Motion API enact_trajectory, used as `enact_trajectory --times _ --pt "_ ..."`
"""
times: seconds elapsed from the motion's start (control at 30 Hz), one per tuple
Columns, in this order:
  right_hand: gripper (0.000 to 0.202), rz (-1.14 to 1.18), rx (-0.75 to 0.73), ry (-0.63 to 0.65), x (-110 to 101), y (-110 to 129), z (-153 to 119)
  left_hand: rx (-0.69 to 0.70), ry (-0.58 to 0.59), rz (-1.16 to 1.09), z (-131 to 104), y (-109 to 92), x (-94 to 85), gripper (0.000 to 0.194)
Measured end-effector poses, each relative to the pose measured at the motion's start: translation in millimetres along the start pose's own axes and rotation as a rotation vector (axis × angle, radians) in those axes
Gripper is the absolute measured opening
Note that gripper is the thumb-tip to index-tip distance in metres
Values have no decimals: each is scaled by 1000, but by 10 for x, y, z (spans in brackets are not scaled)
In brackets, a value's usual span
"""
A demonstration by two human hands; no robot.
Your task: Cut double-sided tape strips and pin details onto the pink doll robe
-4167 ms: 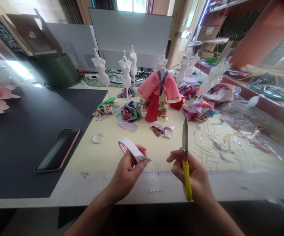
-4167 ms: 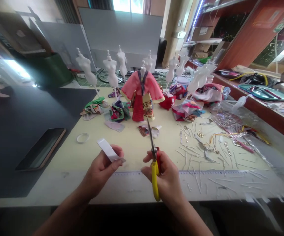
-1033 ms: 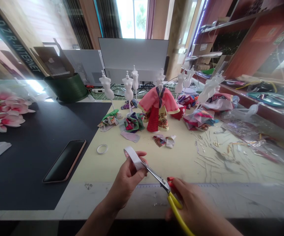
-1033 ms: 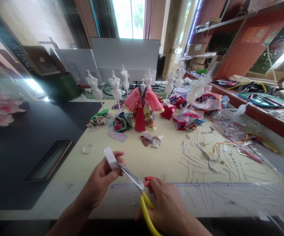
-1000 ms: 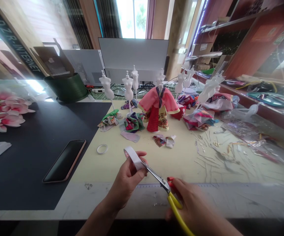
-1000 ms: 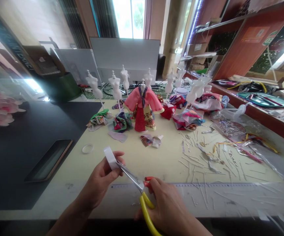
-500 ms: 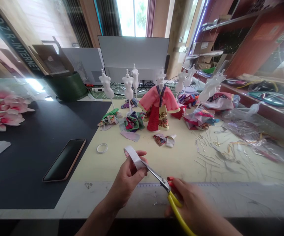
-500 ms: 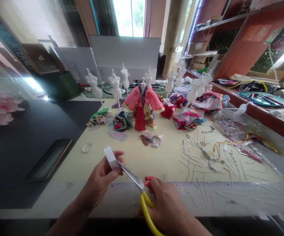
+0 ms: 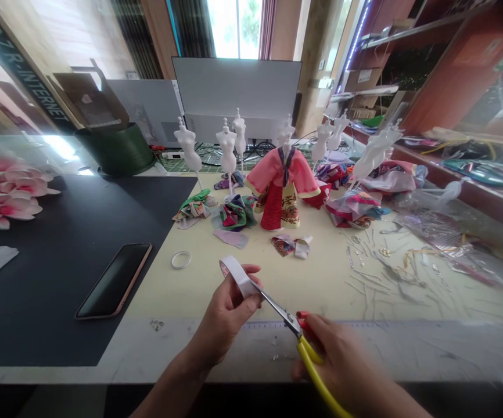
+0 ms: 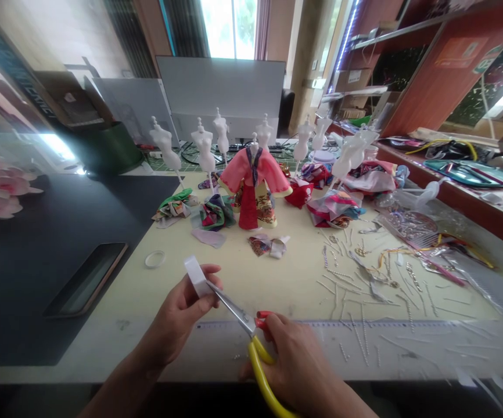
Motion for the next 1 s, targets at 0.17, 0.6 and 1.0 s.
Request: enact_trajectory --times 0.17,0.6,1.0 --pt "21 -5 7 1 21 -19 3 0 -33 0 5 -20 -4 35" --pt "20 23 17 -15 42 -31 2 1 16 6 3 14 7 35" --pt "19 20 -7 -59 15 -40 -10 6 24 20 7 42 0 35"
Point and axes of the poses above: each hand's wrist, its own z-axis towards the middle knuckle, its own x-axis out of the palm, y = z × x, the point moved 9 cm from there along z, towards the middle knuckle, and after that the axes turned 7 degrees about -z, right-handed, at the moved point
